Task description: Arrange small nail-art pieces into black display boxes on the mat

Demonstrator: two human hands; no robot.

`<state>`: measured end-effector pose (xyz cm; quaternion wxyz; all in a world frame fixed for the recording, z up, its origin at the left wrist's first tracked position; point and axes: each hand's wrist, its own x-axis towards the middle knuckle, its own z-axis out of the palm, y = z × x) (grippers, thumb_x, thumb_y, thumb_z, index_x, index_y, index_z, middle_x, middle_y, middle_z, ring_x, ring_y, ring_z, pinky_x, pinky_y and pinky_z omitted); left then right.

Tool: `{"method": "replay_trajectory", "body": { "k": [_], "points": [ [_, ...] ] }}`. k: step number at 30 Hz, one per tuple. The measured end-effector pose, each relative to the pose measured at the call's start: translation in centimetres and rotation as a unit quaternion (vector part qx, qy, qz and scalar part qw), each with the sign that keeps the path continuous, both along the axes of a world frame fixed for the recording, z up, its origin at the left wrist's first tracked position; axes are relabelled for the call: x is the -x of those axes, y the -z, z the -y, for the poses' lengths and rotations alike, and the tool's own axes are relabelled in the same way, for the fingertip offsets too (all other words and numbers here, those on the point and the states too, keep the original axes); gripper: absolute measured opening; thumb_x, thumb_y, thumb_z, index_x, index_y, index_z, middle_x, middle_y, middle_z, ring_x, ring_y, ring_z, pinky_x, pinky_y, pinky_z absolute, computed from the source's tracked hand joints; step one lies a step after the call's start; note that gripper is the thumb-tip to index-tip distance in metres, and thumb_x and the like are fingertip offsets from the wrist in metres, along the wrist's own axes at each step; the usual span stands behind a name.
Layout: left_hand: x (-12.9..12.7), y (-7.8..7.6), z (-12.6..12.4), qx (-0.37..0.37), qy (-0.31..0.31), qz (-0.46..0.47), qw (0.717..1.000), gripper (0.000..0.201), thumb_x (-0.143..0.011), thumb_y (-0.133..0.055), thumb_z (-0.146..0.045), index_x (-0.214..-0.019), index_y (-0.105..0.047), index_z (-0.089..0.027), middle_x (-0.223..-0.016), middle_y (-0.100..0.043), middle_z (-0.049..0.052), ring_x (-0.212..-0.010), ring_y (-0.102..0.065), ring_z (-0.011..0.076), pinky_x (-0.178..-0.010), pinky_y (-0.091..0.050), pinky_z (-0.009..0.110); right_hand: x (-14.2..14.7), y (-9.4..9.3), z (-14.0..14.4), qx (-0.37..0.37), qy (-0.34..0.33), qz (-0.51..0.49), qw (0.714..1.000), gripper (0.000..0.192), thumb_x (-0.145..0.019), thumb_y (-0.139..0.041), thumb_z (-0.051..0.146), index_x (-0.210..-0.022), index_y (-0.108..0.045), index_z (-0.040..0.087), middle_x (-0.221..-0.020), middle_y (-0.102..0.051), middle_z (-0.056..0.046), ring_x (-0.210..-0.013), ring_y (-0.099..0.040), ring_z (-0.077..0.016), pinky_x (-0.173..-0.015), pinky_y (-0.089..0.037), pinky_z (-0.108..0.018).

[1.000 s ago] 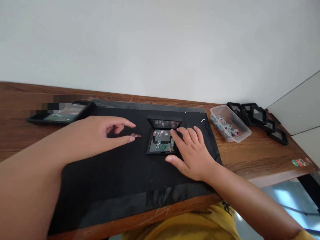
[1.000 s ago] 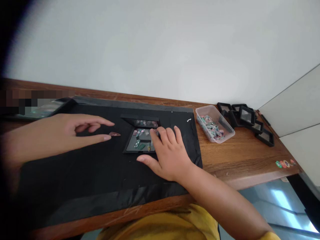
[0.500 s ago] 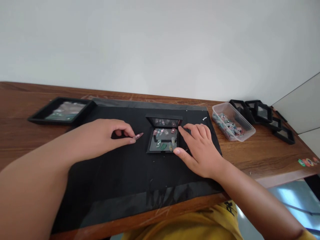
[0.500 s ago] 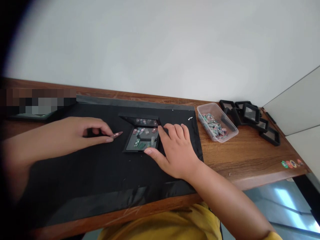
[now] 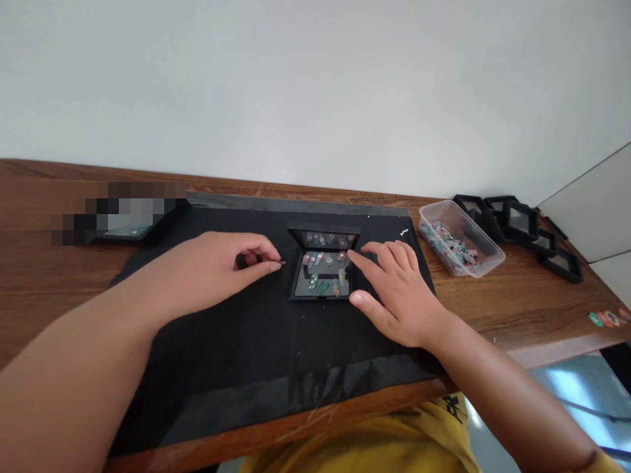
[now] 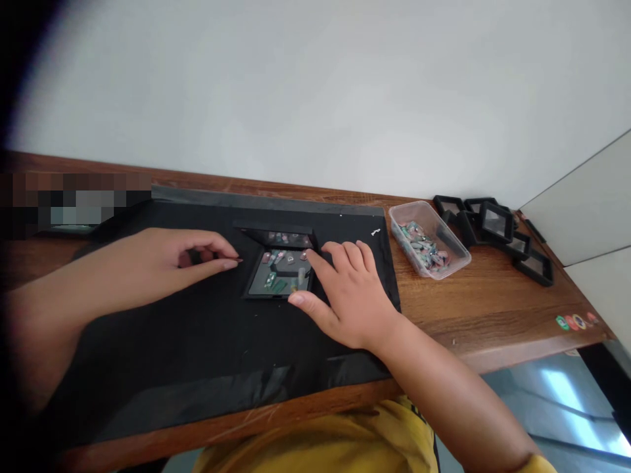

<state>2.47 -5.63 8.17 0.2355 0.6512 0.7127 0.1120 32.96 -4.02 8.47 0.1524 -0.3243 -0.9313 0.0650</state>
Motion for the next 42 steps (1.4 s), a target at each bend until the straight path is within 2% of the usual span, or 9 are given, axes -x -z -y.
{"method": "replay_trajectory", "body": {
  "k": [3, 6, 12, 17, 23, 29, 35, 39, 42],
  "points": [
    [-0.6, -0.4, 0.4, -0.023, -0.008, 0.004, 1.000, 0.053, -0.074, -0.051, -0.072, -0.094, -0.080, -0.032, -0.090, -0.081, 0.002, -0.084, -0.074, 0.0281, -0.076, -0.050, 0.038, 0.0, -0.1, -0.1, 0.008, -0.004, -0.002, 1.000, 0.083, -0.112, -0.015, 0.066, -0.156, -0.058, 0.011, -0.143, -0.061, -0.020, -0.133, -0.048, -0.0338, -0.122, -0.030, -0.055],
    [-1.2, -0.5, 0.7, -0.037, 0.024, -0.005, 0.999, 0.050, -0.078, -0.051, -0.071, -0.093, -0.081, -0.035, -0.089, -0.082, 0.000, -0.080, -0.073, 0.0273, -0.072, -0.048, 0.037, -0.1, -0.2, -0.2, 0.021, -0.003, -0.005, 1.000, 0.080, -0.112, -0.017, 0.065, -0.157, -0.057, 0.011, -0.144, -0.061, -0.020, -0.134, -0.048, -0.0337, -0.121, -0.030, -0.055],
    [-1.4, 0.4, 0.5, -0.055, 0.081, 0.033, 0.995, 0.043, -0.083, -0.055, -0.067, -0.093, -0.081, -0.034, -0.089, -0.082, 0.000, -0.078, -0.072, 0.0245, -0.072, -0.048, 0.034, -0.3, -0.5, -0.3, 0.054, -0.012, 0.003, 0.998, 0.073, -0.113, -0.023, 0.061, -0.158, -0.055, 0.014, -0.145, -0.061, -0.019, -0.136, -0.048, -0.0332, -0.120, -0.033, -0.056],
    [-1.4, 1.1, 0.1, -0.046, 0.109, 0.050, 0.992, 0.033, -0.085, -0.058, -0.060, -0.083, -0.079, -0.035, -0.085, -0.082, -0.001, -0.074, -0.072, 0.0240, -0.073, -0.049, 0.036, -0.3, -0.6, -0.2, 0.060, -0.014, 0.000, 0.998, 0.073, -0.113, -0.022, 0.062, -0.157, -0.057, 0.014, -0.144, -0.061, -0.019, -0.134, -0.050, -0.0330, -0.119, -0.033, -0.056],
    [-0.9, 1.8, 0.0, -0.066, 0.117, 0.109, 0.985, 0.030, -0.087, -0.060, -0.055, -0.081, -0.081, -0.035, -0.098, -0.085, 0.001, -0.093, -0.078, 0.0282, -0.084, -0.056, 0.040, -0.3, -0.8, -0.1, 0.066, -0.016, -0.004, 0.998, 0.070, -0.113, -0.025, 0.060, -0.157, -0.057, 0.015, -0.144, -0.062, -0.018, -0.133, -0.050, -0.0324, -0.118, -0.034, -0.055],
    [-1.0, 1.3, -0.1, -0.072, 0.164, 0.136, 0.974, 0.037, -0.094, -0.054, -0.051, -0.086, -0.083, -0.029, -0.100, -0.083, 0.002, -0.097, -0.075, 0.0232, -0.091, -0.053, 0.036, -0.5, -1.5, -0.1, 0.068, -0.062, -0.044, 0.995, 0.073, -0.113, -0.022, 0.060, -0.152, -0.061, 0.012, -0.143, -0.063, -0.017, -0.129, -0.051, -0.0307, -0.117, -0.035, -0.051],
    [-1.0, 0.6, 0.3, -0.076, 0.126, 0.091, 0.985, 0.045, -0.088, -0.048, -0.050, -0.103, -0.080, -0.023, -0.100, -0.080, 0.007, -0.073, -0.064, 0.0194, -0.067, -0.046, 0.032, -0.6, -1.5, -0.1, 0.067, -0.060, -0.054, 0.994, 0.074, -0.114, -0.021, 0.060, -0.151, -0.062, 0.011, -0.142, -0.064, -0.017, -0.128, -0.052, -0.0297, -0.115, -0.036, -0.049],
    [-1.2, 0.7, 0.4, -0.070, 0.112, 0.073, 0.988, 0.048, -0.084, -0.059, -0.066, -0.098, -0.080, -0.026, -0.084, -0.075, 0.004, -0.073, -0.063, 0.0214, -0.067, -0.046, 0.033, -0.3, -1.4, -0.1, 0.070, -0.041, -0.038, 0.996, 0.067, -0.113, -0.030, 0.062, -0.150, -0.065, 0.018, -0.138, -0.066, -0.015, -0.127, -0.053, -0.0294, -0.114, -0.036, -0.049],
    [-1.4, 1.0, 0.3, -0.072, 0.108, 0.042, 0.991, 0.048, -0.076, -0.068, -0.075, -0.087, -0.081, -0.030, -0.081, -0.074, 0.002, -0.076, -0.065, 0.0240, -0.071, -0.047, 0.035, 0.0, -1.3, -0.2, 0.078, -0.052, -0.028, 0.995, 0.055, -0.112, -0.042, 0.061, -0.138, -0.075, 0.025, -0.128, -0.070, -0.011, -0.120, -0.056, -0.0272, -0.111, -0.037, -0.048]
  ]
}}
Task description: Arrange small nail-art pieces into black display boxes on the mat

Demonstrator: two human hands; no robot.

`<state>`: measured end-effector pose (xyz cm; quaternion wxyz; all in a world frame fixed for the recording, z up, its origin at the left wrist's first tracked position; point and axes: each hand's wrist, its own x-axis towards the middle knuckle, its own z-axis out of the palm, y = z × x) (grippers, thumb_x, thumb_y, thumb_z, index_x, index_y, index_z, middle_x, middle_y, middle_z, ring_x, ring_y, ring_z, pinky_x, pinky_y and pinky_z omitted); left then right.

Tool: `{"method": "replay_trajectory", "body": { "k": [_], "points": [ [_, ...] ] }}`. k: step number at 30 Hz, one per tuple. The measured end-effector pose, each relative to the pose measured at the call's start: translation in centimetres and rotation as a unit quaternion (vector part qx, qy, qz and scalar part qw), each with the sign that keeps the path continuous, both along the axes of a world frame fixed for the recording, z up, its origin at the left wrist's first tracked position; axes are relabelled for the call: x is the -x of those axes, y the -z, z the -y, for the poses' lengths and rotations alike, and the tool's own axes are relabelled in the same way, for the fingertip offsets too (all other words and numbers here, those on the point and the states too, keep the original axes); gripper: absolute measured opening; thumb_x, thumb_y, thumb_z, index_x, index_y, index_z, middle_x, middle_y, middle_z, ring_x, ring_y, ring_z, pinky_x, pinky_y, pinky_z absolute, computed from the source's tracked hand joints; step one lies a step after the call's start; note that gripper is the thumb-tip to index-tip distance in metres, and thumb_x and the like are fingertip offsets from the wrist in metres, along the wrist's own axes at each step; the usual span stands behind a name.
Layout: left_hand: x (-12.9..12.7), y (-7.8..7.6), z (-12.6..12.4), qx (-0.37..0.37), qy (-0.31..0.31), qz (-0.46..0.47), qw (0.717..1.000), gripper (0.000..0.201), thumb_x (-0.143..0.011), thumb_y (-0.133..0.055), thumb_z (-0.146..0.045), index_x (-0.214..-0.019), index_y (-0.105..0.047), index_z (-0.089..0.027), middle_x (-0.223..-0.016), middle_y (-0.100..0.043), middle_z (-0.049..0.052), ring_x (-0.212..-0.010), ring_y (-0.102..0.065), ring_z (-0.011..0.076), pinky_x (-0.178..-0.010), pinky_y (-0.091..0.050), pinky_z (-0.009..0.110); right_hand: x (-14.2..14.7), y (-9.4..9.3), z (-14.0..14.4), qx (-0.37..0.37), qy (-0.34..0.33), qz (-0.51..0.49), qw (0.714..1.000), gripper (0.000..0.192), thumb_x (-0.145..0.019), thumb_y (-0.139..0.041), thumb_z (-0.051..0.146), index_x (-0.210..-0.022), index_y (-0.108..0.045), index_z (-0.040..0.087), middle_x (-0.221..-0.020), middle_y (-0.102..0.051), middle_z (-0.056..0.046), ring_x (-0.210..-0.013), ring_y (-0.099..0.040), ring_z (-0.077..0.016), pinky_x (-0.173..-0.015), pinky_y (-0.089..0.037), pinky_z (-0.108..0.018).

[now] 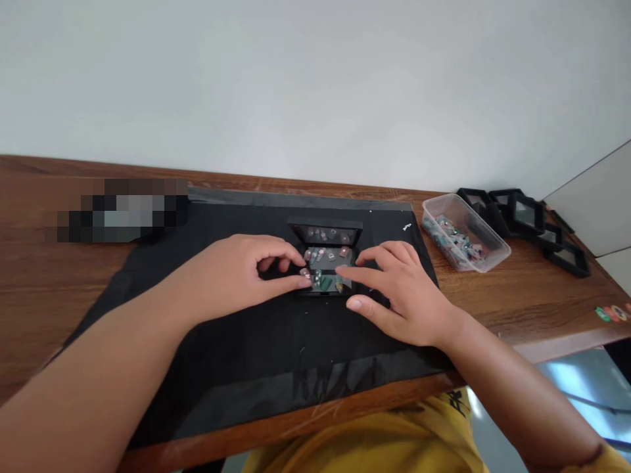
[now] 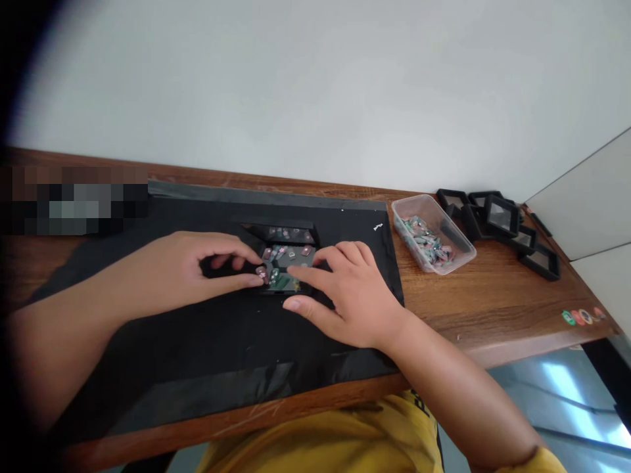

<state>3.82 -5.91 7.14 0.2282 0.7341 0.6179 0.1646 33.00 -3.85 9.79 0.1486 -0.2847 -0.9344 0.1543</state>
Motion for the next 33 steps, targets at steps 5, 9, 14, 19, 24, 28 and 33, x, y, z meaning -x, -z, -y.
{"method": "replay_trajectory", "body": {
  "k": [5, 9, 14, 19, 24, 28, 33],
  "points": [
    [-0.32, 0.11, 0.03, -0.028, 0.005, -0.025, 0.999, 0.041, -0.070, -0.074, -0.072, -0.084, -0.083, -0.034, -0.091, -0.078, 0.004, -0.092, -0.069, 0.0308, -0.082, -0.050, 0.040, 0.37, 0.06, 0.02, 0.000, -0.031, 0.005, 0.999, 0.043, -0.112, -0.051, 0.052, -0.113, -0.086, 0.027, -0.115, -0.073, -0.007, -0.111, -0.058, -0.0240, -0.108, -0.035, -0.045],
    [-0.79, -0.08, 0.31, -0.040, 0.017, -0.018, 0.999, 0.037, -0.075, -0.074, -0.068, -0.091, -0.085, -0.036, -0.098, -0.080, 0.004, -0.099, -0.070, 0.0330, -0.090, -0.052, 0.044, 0.65, 0.25, 0.13, 0.004, -0.032, 0.023, 0.999, 0.041, -0.111, -0.053, 0.054, -0.116, -0.085, 0.029, -0.117, -0.073, -0.007, -0.112, -0.057, -0.0245, -0.111, -0.033, -0.047],
    [-0.97, 0.17, 0.52, -0.034, 0.022, 0.001, 0.999, 0.037, -0.078, -0.074, -0.066, -0.100, -0.086, -0.038, -0.105, -0.079, 0.005, -0.101, -0.072, 0.0332, -0.091, -0.055, 0.045, 0.59, 0.44, 0.03, 0.008, -0.036, 0.010, 0.999, 0.042, -0.111, -0.053, 0.053, -0.109, -0.088, 0.028, -0.119, -0.073, -0.007, -0.112, -0.056, -0.0243, -0.109, -0.034, -0.046],
    [-0.74, 0.18, 0.57, -0.006, 0.023, 0.010, 1.000, 0.031, -0.080, -0.072, -0.065, -0.088, -0.085, -0.038, -0.102, -0.080, 0.003, -0.095, -0.075, 0.0310, -0.091, -0.055, 0.045, 0.48, 0.41, -0.02, -0.009, -0.015, 0.018, 1.000, 0.038, -0.110, -0.056, 0.049, -0.104, -0.089, 0.031, -0.123, -0.073, -0.007, -0.115, -0.055, -0.0255, -0.113, -0.032, -0.049],
    [-0.72, -0.17, 0.61, 0.006, 0.005, -0.015, 1.000, 0.031, -0.081, -0.071, -0.062, -0.094, -0.085, -0.037, -0.102, -0.081, 0.003, -0.095, -0.074, 0.0318, -0.089, -0.053, 0.046, 0.50, 0.49, 0.09, -0.019, -0.005, 0.026, 0.999, 0.043, -0.111, -0.052, 0.052, -0.100, -0.089, 0.032, -0.125, -0.073, -0.006, -0.117, -0.055, -0.0264, -0.118, -0.026, -0.052],
    [-0.40, 0.01, 0.57, -0.015, -0.013, -0.018, 1.000, 0.039, -0.078, -0.071, -0.063, -0.101, -0.084, -0.035, -0.105, -0.081, 0.004, -0.097, -0.073, 0.0315, -0.085, -0.054, 0.043, 0.38, 0.51, -0.05, -0.019, 0.007, 0.018, 1.000, 0.043, -0.111, -0.052, 0.054, -0.103, -0.089, 0.032, -0.125, -0.073, -0.006, -0.116, -0.055, -0.0265, -0.118, -0.027, -0.052],
    [-0.26, 0.22, 0.46, -0.026, -0.009, -0.027, 0.999, 0.033, -0.084, -0.067, -0.064, -0.096, -0.086, -0.039, -0.097, -0.081, 0.002, -0.092, -0.073, 0.0305, -0.083, -0.055, 0.041, 0.42, 0.67, -0.18, -0.020, 0.013, 0.014, 1.000, 0.050, -0.113, -0.047, 0.054, -0.102, -0.089, 0.029, -0.124, -0.073, -0.008, -0.117, -0.055, -0.0264, -0.116, -0.028, -0.051]
  ]
}}
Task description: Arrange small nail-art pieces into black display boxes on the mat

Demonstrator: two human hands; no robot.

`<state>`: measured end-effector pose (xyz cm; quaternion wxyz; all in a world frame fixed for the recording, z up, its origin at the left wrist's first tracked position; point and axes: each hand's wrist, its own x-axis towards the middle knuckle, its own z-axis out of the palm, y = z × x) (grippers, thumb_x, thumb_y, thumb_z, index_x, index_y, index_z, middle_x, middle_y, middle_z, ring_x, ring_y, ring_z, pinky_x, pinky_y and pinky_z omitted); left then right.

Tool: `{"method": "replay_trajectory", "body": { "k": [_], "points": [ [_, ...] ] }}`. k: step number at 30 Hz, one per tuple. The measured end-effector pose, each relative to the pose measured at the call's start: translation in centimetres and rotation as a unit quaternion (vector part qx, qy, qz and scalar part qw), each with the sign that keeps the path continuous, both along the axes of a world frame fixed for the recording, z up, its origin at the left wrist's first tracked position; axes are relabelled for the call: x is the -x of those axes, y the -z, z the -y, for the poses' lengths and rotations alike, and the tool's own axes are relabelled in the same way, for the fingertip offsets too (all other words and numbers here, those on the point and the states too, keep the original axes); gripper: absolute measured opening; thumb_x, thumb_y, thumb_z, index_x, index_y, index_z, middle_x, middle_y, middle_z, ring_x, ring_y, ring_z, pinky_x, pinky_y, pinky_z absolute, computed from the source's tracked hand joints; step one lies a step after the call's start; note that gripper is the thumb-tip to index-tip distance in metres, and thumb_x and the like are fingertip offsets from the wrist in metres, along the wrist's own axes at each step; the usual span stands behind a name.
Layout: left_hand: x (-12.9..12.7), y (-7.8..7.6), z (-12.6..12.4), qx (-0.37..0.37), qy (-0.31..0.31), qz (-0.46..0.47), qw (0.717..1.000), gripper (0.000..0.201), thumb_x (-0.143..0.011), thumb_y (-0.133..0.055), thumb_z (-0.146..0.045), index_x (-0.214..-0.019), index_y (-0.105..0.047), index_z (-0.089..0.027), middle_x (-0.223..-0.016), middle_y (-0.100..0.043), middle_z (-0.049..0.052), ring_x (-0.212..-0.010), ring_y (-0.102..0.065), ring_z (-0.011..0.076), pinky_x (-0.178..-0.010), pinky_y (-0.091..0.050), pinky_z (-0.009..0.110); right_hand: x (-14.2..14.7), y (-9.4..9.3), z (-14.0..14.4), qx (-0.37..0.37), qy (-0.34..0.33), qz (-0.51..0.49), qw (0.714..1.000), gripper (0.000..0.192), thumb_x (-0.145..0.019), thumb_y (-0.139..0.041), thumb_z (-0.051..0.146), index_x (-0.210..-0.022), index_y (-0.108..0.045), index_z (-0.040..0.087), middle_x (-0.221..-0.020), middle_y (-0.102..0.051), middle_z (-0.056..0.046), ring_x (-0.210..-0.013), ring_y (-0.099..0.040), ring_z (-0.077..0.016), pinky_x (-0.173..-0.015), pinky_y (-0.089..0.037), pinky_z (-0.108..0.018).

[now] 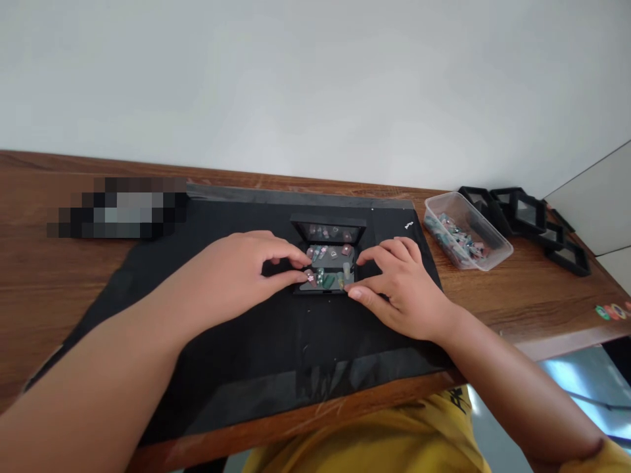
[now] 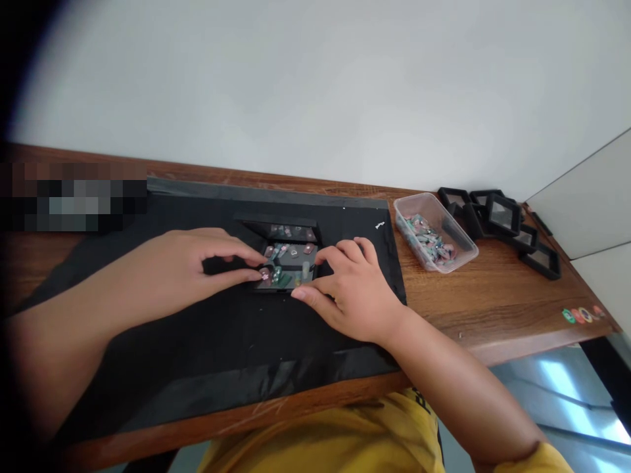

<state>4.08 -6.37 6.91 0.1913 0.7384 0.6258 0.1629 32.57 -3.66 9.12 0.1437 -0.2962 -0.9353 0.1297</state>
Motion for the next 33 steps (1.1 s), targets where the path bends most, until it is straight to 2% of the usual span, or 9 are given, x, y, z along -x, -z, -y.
{"method": "replay_trajectory", "body": {
  "k": [8, 13, 16, 19, 25, 33],
  "points": [
    [-0.7, 0.2, 0.2, -0.004, -0.005, 0.023, 1.000, 0.038, -0.089, -0.059, -0.060, -0.103, -0.085, -0.038, -0.104, -0.082, 0.005, -0.098, -0.075, 0.0321, -0.090, -0.055, 0.045, 0.1, 0.0, 0.1, 0.003, 0.002, 0.011, 1.000, 0.046, -0.112, -0.047, 0.055, -0.115, -0.087, 0.033, -0.125, -0.073, -0.009, -0.118, -0.054, -0.0268, -0.115, -0.028, -0.050],
    [-0.8, 0.2, 0.2, -0.004, -0.014, 0.033, 0.999, 0.047, -0.086, -0.062, -0.070, -0.111, -0.084, -0.037, -0.111, -0.082, 0.007, -0.102, -0.075, 0.0356, -0.094, -0.056, 0.051, 0.1, -0.2, 0.2, -0.013, -0.018, -0.023, 0.999, 0.048, -0.113, -0.045, 0.053, -0.116, -0.087, 0.030, -0.123, -0.072, -0.009, -0.116, -0.055, -0.0256, -0.113, -0.030, -0.047],
    [-0.9, 0.6, 0.2, -0.005, 0.000, 0.035, 0.999, 0.051, -0.081, -0.067, -0.074, -0.115, -0.082, -0.039, -0.116, -0.081, 0.005, -0.108, -0.074, 0.0373, -0.095, -0.057, 0.051, 0.1, 0.0, 0.3, -0.022, -0.038, -0.035, 0.998, 0.044, -0.113, -0.047, 0.050, -0.118, -0.086, 0.030, -0.125, -0.071, -0.009, -0.117, -0.053, -0.0254, -0.111, -0.031, -0.046],
    [-1.1, 1.2, 0.3, -0.019, 0.022, 0.038, 0.999, 0.052, -0.084, -0.064, -0.076, -0.118, -0.081, -0.040, -0.123, -0.080, 0.004, -0.116, -0.073, 0.0373, -0.098, -0.058, 0.048, 0.2, 0.3, 0.4, -0.022, -0.051, -0.015, 0.998, 0.040, -0.113, -0.050, 0.048, -0.124, -0.084, 0.030, -0.127, -0.069, -0.010, -0.119, -0.052, -0.0262, -0.112, -0.030, -0.046],
    [-1.1, 1.9, 0.2, -0.040, 0.031, 0.039, 0.998, 0.051, -0.092, -0.056, -0.075, -0.122, -0.079, -0.041, -0.126, -0.080, 0.003, -0.118, -0.073, 0.0352, -0.099, -0.059, 0.047, 0.1, 0.5, 0.4, -0.013, -0.031, 0.013, 0.999, 0.041, -0.112, -0.051, 0.051, -0.125, -0.084, 0.031, -0.136, -0.067, -0.010, -0.124, -0.050, -0.0285, -0.116, -0.029, -0.050],
    [-0.9, 2.3, 0.2, -0.055, 0.034, 0.047, 0.997, 0.054, -0.093, -0.056, -0.077, -0.126, -0.079, -0.041, -0.124, -0.080, 0.005, -0.117, -0.073, 0.0366, -0.099, -0.061, 0.053, 0.1, 0.3, 0.3, -0.007, -0.022, 0.029, 0.999, 0.046, -0.111, -0.048, 0.057, -0.126, -0.083, 0.032, -0.140, -0.066, -0.011, -0.126, -0.050, -0.0292, -0.117, -0.032, -0.050]
  ]
}}
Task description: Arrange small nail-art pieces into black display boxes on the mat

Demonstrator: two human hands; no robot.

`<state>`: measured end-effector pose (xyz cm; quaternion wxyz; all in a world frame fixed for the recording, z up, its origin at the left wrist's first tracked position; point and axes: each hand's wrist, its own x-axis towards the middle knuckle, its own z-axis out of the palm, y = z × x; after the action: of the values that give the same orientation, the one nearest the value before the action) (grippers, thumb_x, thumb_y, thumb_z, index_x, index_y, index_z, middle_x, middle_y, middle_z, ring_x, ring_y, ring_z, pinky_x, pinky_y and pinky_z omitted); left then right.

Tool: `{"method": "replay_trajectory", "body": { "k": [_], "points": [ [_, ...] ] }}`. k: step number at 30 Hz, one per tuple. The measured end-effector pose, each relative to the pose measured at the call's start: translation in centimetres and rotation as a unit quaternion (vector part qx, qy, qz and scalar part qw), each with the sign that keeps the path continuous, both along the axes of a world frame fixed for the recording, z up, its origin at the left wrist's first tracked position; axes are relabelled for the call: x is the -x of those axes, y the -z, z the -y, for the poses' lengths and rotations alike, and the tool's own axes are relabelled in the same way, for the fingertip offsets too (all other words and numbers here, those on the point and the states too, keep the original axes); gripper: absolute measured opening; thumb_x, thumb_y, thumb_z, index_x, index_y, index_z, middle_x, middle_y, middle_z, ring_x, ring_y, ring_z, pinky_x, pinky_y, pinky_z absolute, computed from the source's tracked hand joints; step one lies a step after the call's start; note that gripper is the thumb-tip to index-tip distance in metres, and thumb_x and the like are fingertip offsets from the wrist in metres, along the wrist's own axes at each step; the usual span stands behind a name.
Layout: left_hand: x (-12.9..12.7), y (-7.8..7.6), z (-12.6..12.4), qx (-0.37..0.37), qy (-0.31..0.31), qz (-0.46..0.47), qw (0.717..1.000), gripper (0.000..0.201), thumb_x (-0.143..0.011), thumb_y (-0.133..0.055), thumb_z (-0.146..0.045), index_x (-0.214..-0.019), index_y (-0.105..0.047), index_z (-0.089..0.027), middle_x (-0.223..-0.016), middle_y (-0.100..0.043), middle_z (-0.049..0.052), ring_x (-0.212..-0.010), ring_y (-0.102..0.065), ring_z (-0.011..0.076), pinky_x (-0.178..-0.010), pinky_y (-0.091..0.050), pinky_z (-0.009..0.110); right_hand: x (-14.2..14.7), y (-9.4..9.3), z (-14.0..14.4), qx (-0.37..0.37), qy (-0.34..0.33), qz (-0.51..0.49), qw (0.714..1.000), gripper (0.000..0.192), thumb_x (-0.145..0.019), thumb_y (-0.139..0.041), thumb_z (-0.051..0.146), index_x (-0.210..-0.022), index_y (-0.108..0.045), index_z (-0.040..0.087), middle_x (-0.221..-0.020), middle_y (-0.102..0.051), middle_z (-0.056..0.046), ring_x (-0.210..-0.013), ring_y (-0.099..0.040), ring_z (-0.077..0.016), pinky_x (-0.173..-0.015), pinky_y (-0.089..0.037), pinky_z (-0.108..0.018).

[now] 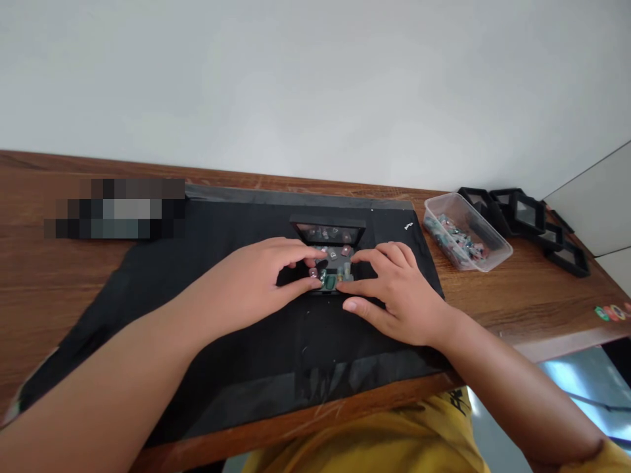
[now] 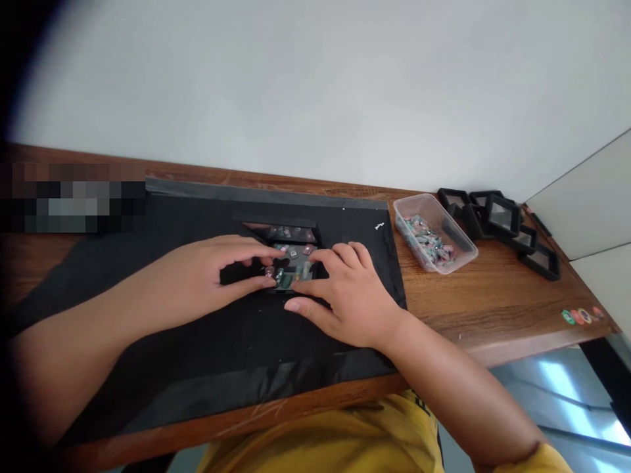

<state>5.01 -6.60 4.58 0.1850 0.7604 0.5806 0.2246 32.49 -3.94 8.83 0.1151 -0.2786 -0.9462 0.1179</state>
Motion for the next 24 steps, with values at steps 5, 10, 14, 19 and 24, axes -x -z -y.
{"method": "replay_trajectory", "body": {
  "k": [5, 10, 14, 19, 24],
  "points": [
    [-0.1, -0.4, 0.1, 0.013, -0.009, -0.002, 1.000, 0.057, -0.092, -0.057, -0.079, -0.127, -0.079, -0.040, -0.124, -0.079, 0.004, -0.110, -0.075, 0.0353, -0.097, -0.061, 0.052, -0.2, 0.1, -0.2, 0.005, -0.006, -0.022, 1.000, 0.046, -0.111, -0.049, 0.056, -0.127, -0.083, 0.031, -0.141, -0.067, -0.011, -0.127, -0.051, -0.0293, -0.115, -0.034, -0.050],
    [0.0, -1.2, 0.1, 0.006, -0.012, -0.001, 1.000, 0.052, -0.091, -0.058, -0.080, -0.126, -0.079, -0.048, -0.112, -0.081, 0.000, -0.101, -0.076, 0.0306, -0.089, -0.062, 0.045, -0.6, -0.1, -0.6, -0.001, 0.011, -0.039, 0.999, 0.046, -0.112, -0.049, 0.054, -0.131, -0.081, 0.027, -0.140, -0.069, -0.012, -0.127, -0.053, -0.0298, -0.115, -0.036, -0.050],
    [0.5, -1.2, -0.1, -0.023, -0.047, -0.008, 0.999, 0.052, -0.090, -0.057, -0.082, -0.113, -0.084, -0.045, -0.112, -0.081, 0.002, -0.101, -0.077, 0.0316, -0.087, -0.062, 0.045, -0.6, 0.0, -0.7, 0.004, 0.006, -0.039, 0.999, 0.049, -0.112, -0.049, 0.054, -0.130, -0.081, 0.021, -0.135, -0.072, -0.013, -0.124, -0.055, -0.0291, -0.113, -0.037, -0.049],
    [1.0, -0.9, -0.3, -0.033, -0.031, -0.018, 0.999, 0.052, -0.094, -0.050, -0.080, -0.101, -0.087, -0.043, -0.111, -0.083, 0.002, -0.112, -0.075, 0.0339, -0.095, -0.062, 0.049, -0.3, 0.3, -0.5, 0.012, 0.007, -0.031, 0.999, 0.054, -0.110, -0.050, 0.058, -0.132, -0.079, 0.017, -0.125, -0.073, -0.014, -0.118, -0.057, -0.0285, -0.111, -0.039, -0.048],
    [1.2, -0.6, -0.4, -0.031, -0.041, -0.019, 0.999, 0.053, -0.092, -0.051, -0.084, -0.106, -0.087, -0.046, -0.118, -0.082, 0.000, -0.114, -0.075, 0.0340, -0.099, -0.061, 0.049, -0.1, 0.3, -0.4, 0.020, 0.003, -0.023, 1.000, 0.055, -0.110, -0.050, 0.058, -0.135, -0.077, 0.017, -0.126, -0.072, -0.014, -0.119, -0.057, -0.0286, -0.111, -0.038, -0.048]
  ]
}}
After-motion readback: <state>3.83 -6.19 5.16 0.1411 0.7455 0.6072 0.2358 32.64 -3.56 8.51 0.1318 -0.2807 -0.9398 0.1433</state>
